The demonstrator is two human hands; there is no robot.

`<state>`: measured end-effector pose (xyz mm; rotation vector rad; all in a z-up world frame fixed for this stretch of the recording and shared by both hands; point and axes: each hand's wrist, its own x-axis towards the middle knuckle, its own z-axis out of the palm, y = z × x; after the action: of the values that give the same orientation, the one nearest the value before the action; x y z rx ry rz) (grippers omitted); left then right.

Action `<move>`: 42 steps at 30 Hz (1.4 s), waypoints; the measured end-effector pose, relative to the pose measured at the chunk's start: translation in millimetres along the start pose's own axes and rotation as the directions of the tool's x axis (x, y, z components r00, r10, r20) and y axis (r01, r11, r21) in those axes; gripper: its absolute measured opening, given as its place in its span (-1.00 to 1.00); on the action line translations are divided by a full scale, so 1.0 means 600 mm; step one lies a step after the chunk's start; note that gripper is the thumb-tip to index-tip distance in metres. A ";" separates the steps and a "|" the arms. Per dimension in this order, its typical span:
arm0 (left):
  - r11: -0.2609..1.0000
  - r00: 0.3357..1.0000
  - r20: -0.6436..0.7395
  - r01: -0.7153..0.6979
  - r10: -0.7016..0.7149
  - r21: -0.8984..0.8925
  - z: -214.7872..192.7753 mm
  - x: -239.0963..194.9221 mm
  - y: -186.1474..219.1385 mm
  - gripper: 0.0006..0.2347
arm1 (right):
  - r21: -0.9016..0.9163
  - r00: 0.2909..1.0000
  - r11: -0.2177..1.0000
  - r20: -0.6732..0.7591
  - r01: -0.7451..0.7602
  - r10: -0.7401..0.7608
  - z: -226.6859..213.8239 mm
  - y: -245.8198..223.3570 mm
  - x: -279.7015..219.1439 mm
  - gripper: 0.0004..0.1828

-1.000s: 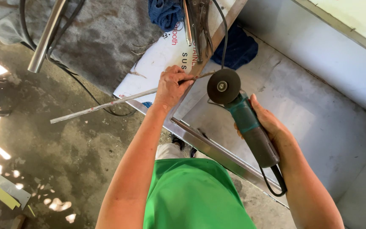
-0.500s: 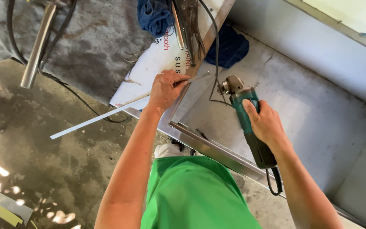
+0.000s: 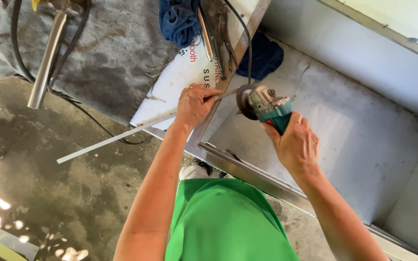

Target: Measure, cut, and weld metal components to assemble a stainless steel frame.

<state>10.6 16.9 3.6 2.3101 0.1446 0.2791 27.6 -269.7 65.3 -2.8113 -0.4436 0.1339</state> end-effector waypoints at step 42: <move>0.994 0.996 0.058 -0.055 0.060 -0.094 -0.027 -0.004 0.001 -0.89 | 0.413 0.866 0.781 0.387 -0.469 0.316 -0.008 0.059 0.016 -0.24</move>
<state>4.1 27.7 14.6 2.2306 0.0338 0.2392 47.3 -300.5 58.7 -2.3227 0.1344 0.6720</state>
